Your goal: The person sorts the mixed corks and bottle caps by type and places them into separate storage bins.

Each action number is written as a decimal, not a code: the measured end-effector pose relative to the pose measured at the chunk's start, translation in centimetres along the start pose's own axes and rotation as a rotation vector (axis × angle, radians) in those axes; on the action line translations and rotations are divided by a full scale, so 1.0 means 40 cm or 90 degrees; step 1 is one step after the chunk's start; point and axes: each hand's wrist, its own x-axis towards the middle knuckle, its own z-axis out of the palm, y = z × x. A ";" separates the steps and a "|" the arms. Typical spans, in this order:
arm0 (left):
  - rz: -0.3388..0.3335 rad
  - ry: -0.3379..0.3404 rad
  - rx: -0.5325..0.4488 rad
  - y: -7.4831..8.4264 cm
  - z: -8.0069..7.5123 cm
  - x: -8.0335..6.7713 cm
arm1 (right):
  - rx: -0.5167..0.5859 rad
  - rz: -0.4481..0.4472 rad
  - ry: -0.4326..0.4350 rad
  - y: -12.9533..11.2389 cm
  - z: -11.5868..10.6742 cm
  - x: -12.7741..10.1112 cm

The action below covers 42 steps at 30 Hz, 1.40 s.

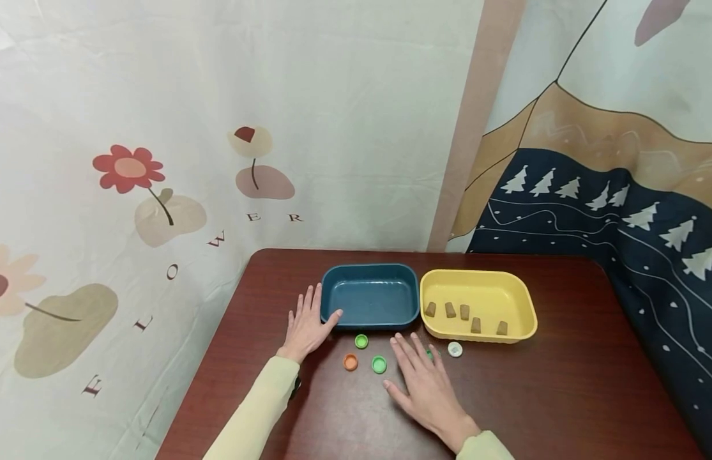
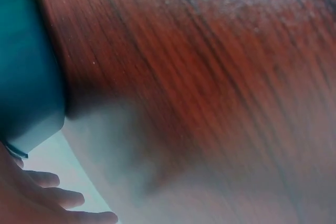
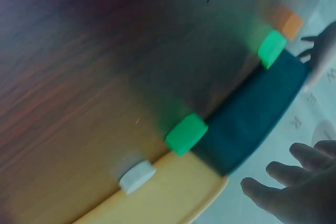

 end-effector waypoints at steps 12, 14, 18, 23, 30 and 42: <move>-0.001 0.005 -0.023 -0.001 0.003 -0.002 | -0.038 0.033 -0.164 -0.044 0.054 0.041; -0.002 0.006 -0.025 -0.002 0.006 -0.001 | -0.051 0.034 -0.171 -0.043 0.061 0.046; -0.006 0.009 -0.022 -0.001 0.008 0.001 | -0.074 0.030 -0.174 -0.041 0.076 0.057; -0.006 0.008 -0.018 -0.003 0.012 0.003 | -0.104 0.023 -0.151 -0.041 0.095 0.068; -0.005 0.008 -0.015 -0.001 0.010 0.002 | -0.113 0.029 -0.124 -0.047 0.109 0.079; -0.009 0.010 -0.014 0.002 0.009 0.000 | -0.155 -0.005 -0.074 -0.053 0.119 0.077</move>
